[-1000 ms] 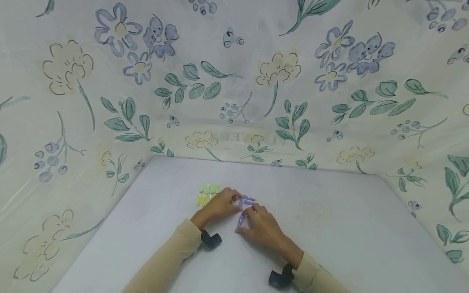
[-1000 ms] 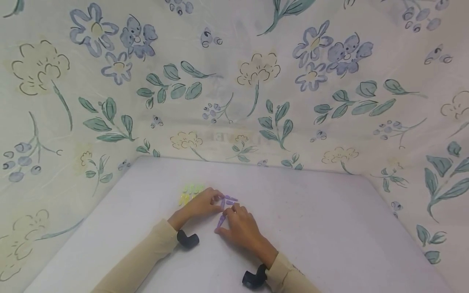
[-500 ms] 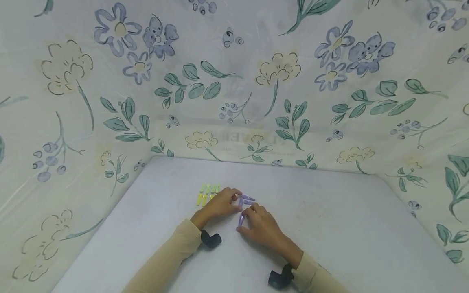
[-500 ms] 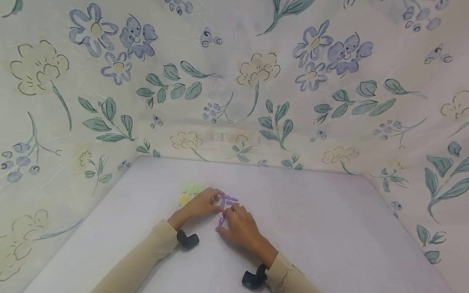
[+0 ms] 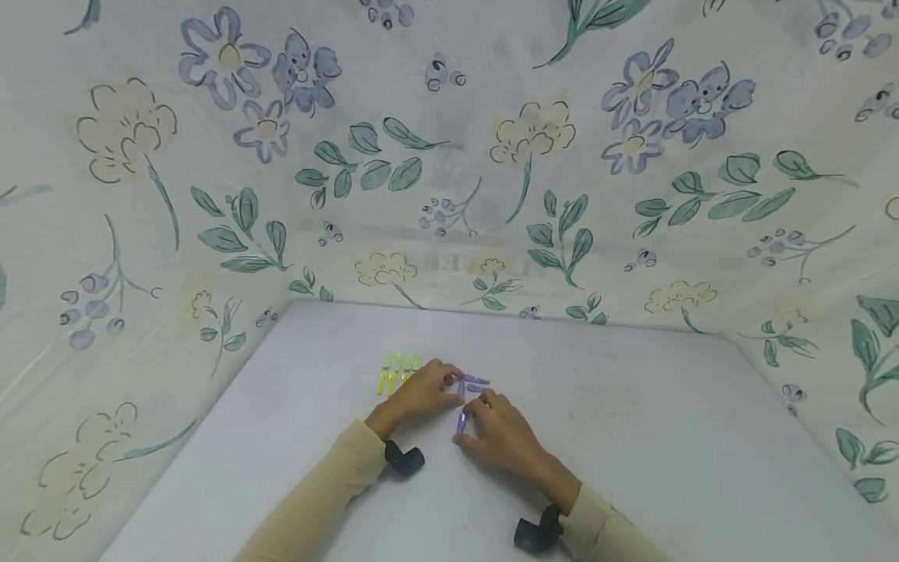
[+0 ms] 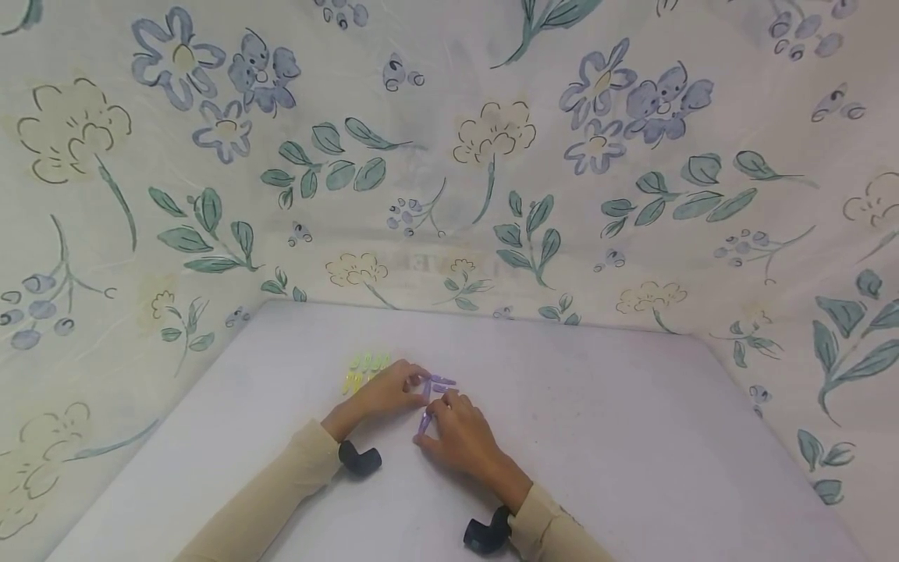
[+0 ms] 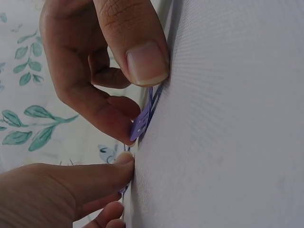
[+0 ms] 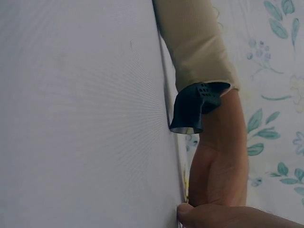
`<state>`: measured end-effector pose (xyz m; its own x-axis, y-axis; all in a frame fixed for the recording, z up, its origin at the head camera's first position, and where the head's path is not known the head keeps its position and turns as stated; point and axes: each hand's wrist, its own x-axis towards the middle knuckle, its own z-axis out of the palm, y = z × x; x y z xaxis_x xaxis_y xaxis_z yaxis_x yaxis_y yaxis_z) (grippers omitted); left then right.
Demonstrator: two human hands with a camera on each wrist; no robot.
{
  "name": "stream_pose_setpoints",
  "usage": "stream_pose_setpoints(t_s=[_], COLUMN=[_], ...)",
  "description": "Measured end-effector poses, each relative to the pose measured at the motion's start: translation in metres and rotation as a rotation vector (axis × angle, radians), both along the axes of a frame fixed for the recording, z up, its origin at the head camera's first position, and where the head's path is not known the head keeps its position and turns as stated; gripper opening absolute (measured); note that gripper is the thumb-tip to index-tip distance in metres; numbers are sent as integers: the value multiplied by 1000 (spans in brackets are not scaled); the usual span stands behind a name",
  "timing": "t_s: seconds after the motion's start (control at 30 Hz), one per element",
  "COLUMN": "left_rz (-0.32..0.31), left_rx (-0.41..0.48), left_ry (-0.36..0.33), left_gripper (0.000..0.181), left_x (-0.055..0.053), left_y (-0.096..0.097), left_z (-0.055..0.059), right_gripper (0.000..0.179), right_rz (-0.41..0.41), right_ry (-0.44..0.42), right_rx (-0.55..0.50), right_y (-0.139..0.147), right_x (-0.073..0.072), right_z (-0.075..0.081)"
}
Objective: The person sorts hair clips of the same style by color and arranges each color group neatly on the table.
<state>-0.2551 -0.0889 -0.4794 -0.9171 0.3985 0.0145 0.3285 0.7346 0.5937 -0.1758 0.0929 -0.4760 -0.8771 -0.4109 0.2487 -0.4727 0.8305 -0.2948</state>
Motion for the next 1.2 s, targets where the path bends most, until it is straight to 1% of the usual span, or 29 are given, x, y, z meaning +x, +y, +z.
stream_pose_setpoints(t_s=[0.2, 0.43, 0.53, 0.63, 0.7, 0.8, 0.87, 0.93, 1.0, 1.07, 1.2], left_rz=[3, 12, 18, 10, -1, 1, 21, 45, 62, 66, 88], left_rx=[14, 87, 126, 147, 145, 107, 91, 77, 66, 52, 26], left_ry=[-4, 9, 13, 26, 27, 47, 56, 71, 77, 78, 56], left_gripper=[42, 43, 44, 46, 47, 46, 45, 45, 46, 46, 46], left_x=[-1, -5, -5, -3, 0, 3, 6, 9, 12, 17, 29], left_y=[-1, -3, -7, -14, -21, -35, -47, -60, -72, -83, -102], left_z=[0, -2, 4, 13, 18, 22, 26, 28, 29, 28, 24], right_gripper=[41, 38, 39, 40, 40, 40, 41, 41, 42, 41, 41], right_rz=[15, 39, 39, 28, 15, 3, -1, -2, -4, -8, -9], right_ry=[-9, -23, -37, -49, -52, -42, -45, -46, -52, -59, -62], right_rx=[-3, -52, -75, -80, -82, -83, -90, -83, -80, -76, -69], right_y=[0, 1, 1, 1, 2, 2, 2, 1, 0, -1, -3], right_x=[-2, -2, -1, -1, -1, 0, -1, -1, -2, -1, 0], right_z=[0, 1, 1, 1, 2, 3, 3, 3, 3, 3, 2])
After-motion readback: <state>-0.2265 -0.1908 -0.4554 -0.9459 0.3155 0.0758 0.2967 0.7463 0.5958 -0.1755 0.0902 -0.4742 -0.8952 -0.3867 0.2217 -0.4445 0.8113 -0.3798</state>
